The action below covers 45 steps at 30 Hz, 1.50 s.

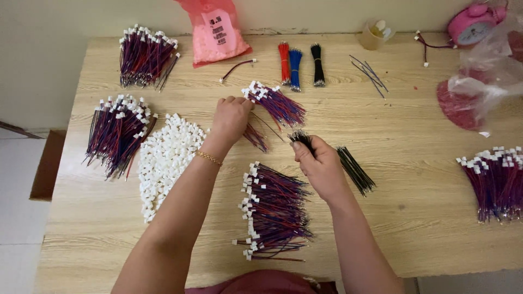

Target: The person assembles wire harnesses by inserting small white plastic connectors onto the ends of thin, colored wires. They pick up individual wires from a pile on the table, slide the connectors onto the wire ends, and place the finished pieces into a growing stack. The process is repeated continuously throughout the video.

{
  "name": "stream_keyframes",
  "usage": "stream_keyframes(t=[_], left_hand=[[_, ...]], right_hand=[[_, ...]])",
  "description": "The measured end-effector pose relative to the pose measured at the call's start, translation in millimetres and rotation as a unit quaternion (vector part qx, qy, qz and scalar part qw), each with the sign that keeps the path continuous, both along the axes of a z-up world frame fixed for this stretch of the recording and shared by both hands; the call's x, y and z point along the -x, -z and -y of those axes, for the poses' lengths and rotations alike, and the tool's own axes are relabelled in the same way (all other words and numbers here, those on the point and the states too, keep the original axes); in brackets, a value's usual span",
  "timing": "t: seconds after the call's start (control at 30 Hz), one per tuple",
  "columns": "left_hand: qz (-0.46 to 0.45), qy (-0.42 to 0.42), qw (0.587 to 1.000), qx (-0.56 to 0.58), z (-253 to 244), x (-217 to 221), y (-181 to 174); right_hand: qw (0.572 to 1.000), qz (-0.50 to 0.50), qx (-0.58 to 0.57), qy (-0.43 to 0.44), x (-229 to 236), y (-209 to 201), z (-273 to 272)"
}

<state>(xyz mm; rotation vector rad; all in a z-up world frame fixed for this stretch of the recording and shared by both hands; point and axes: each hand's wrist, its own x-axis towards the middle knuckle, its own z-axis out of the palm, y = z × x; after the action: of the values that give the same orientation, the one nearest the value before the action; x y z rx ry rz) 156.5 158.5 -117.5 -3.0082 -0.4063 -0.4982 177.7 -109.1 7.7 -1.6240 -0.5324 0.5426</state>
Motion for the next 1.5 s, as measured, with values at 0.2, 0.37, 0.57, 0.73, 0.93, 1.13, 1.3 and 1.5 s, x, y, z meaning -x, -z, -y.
stream_keyframes(t=[0.2, 0.37, 0.57, 0.73, 0.93, 1.13, 1.3, 1.5], left_hand=[[0.129, 0.084, 0.943, 0.296, 50, 58, -99], [0.153, 0.096, 0.822, 0.54, 102, 112, -155], [0.199, 0.087, 0.681, 0.699, 125, 126, -140], [0.221, 0.076, 0.634, 0.737, 131, 132, -135], [0.238, 0.065, 0.58, 0.776, 139, 140, -130], [0.272, 0.07, 0.482, 0.83, 141, 141, -112], [0.289, 0.076, 0.459, 0.836, 147, 146, -119], [0.285, 0.07, 0.445, 0.846, 148, 146, -113]], right_hand=[[0.999, 0.039, 0.004, -0.019, 14, -17, 6], [0.997, 0.079, 0.001, -0.026, 35, -43, 2], [0.988, 0.142, 0.046, -0.042, 50, -45, 12], [0.987, 0.153, 0.035, -0.041, 60, -55, 11], [0.986, 0.162, 0.005, -0.027, 73, -64, 13], [0.987, 0.156, 0.007, -0.02, 83, -63, 15], [0.977, 0.209, 0.041, -0.017, 85, -62, 16], [0.969, 0.236, 0.072, -0.007, 85, -58, 18]])
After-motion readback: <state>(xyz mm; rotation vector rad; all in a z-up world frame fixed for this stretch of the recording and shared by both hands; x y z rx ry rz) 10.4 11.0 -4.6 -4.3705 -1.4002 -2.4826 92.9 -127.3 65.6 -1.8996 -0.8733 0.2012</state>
